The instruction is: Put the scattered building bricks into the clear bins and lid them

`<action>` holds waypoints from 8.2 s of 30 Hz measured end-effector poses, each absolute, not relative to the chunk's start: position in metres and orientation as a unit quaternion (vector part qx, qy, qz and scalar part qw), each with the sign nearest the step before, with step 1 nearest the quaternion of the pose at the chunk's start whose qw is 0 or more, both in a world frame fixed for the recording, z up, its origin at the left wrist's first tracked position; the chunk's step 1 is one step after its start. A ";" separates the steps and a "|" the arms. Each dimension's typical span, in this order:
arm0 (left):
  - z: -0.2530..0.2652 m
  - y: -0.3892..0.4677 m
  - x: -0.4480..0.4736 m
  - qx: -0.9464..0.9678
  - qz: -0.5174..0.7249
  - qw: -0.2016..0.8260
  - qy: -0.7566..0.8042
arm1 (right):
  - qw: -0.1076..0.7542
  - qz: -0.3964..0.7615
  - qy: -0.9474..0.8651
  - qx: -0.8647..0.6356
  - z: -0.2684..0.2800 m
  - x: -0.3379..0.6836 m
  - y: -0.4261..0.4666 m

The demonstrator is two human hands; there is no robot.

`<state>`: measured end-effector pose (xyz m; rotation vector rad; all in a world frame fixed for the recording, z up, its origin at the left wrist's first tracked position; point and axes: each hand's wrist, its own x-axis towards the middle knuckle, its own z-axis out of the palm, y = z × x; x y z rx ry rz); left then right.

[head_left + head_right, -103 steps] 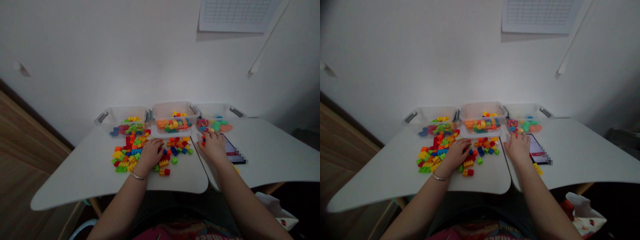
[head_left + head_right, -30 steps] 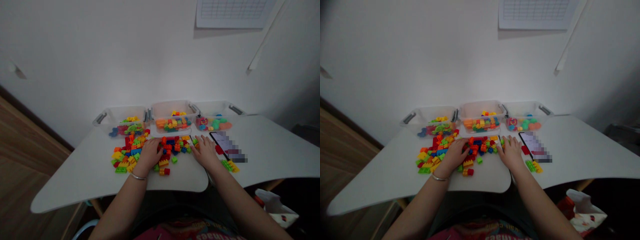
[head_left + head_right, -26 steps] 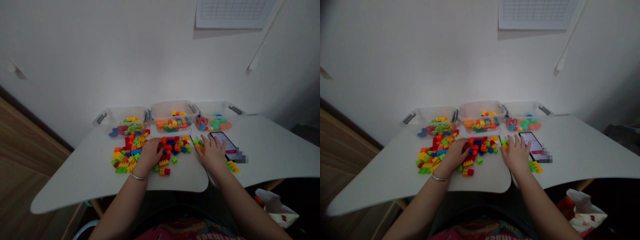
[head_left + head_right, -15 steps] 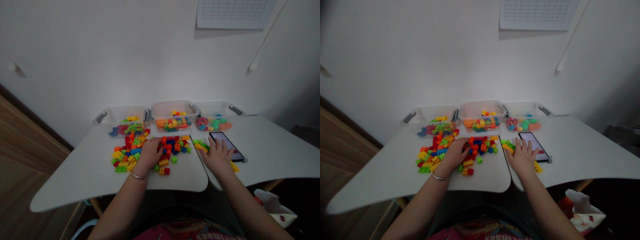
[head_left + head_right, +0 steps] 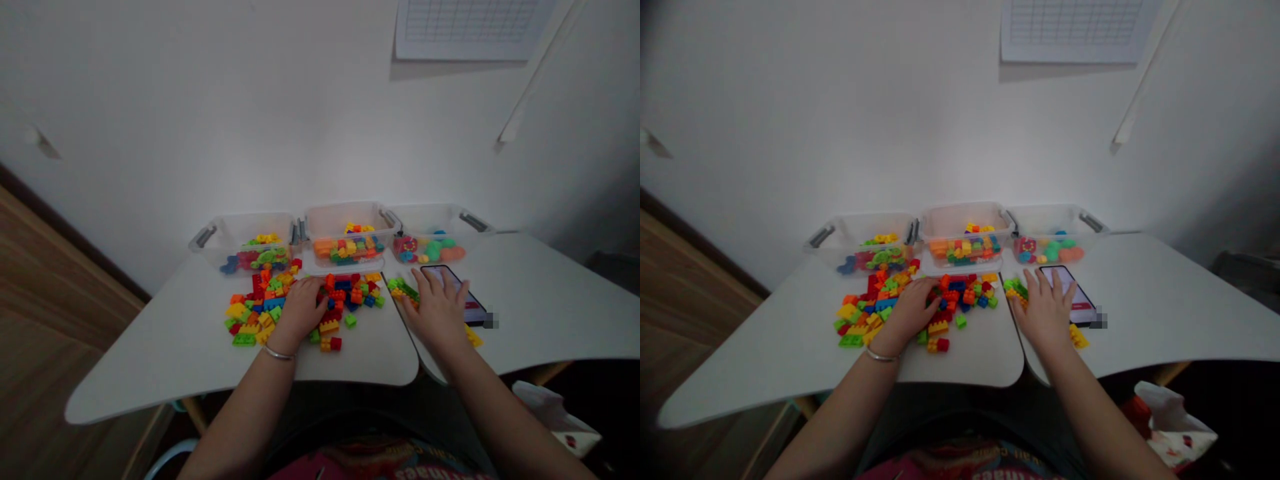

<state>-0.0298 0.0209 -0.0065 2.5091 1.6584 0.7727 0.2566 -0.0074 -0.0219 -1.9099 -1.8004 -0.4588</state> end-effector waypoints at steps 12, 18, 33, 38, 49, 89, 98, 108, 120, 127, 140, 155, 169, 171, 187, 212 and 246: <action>-0.006 0.021 -0.030 0.808 0.245 0.031 0.535 | 0.183 -0.141 -0.603 -0.764 -0.049 0.264 -0.017; -0.008 0.021 -0.030 0.809 0.253 0.029 0.530 | 0.188 -0.091 -0.652 -0.729 -0.048 0.263 0.006; -0.009 0.022 -0.031 0.809 0.251 0.020 0.531 | 0.178 -0.206 -0.680 -0.681 -0.054 0.289 -0.026; -0.007 0.021 -0.030 0.811 0.249 0.019 0.529 | 0.211 -0.132 -0.722 -0.645 -0.051 0.286 0.005; -0.005 0.020 -0.030 0.810 0.252 0.019 0.529 | 0.325 -0.012 -0.753 -0.571 -0.039 0.253 0.058; -0.008 0.022 -0.031 0.812 0.251 0.020 0.527 | 0.233 -0.039 -0.682 -0.693 -0.027 0.242 0.062; -0.006 0.021 -0.031 0.813 0.243 0.017 0.528 | 0.450 0.082 -0.635 -0.622 -0.039 0.239 0.071; -0.009 0.022 -0.031 0.812 0.253 0.015 0.526 | 0.603 0.186 -0.544 -0.553 -0.039 0.211 0.092; -0.011 0.023 -0.032 0.812 0.260 0.025 0.522 | 0.507 0.149 -0.706 -0.471 -0.019 0.179 0.082; -0.008 0.022 -0.031 0.815 0.250 0.020 0.522 | 0.467 0.167 -0.685 -0.534 -0.008 0.215 0.077; -0.006 0.021 -0.031 0.814 0.246 0.018 0.525 | 0.343 0.059 -0.767 -0.539 -0.034 0.234 0.050; -0.008 0.022 -0.031 0.812 0.246 0.019 0.529 | 0.494 0.033 -0.697 -0.518 -0.029 0.219 0.044; -0.008 0.022 -0.032 0.813 0.249 0.024 0.525 | 0.697 0.010 -0.544 -0.468 0.052 0.224 0.103; -0.008 0.022 -0.032 0.813 0.247 0.026 0.527 | 0.674 -0.009 -0.565 -0.477 0.060 0.222 0.114; -0.008 0.022 -0.032 0.809 0.252 0.026 0.531 | 0.392 -0.038 -0.661 -0.638 0.076 0.217 0.125; -0.007 0.020 -0.032 0.813 0.260 0.026 0.521 | 0.358 0.042 -0.753 -0.550 -0.022 0.240 0.057; -0.010 0.023 -0.033 0.812 0.260 0.018 0.523 | 0.688 0.063 -0.556 -0.462 0.012 0.234 0.059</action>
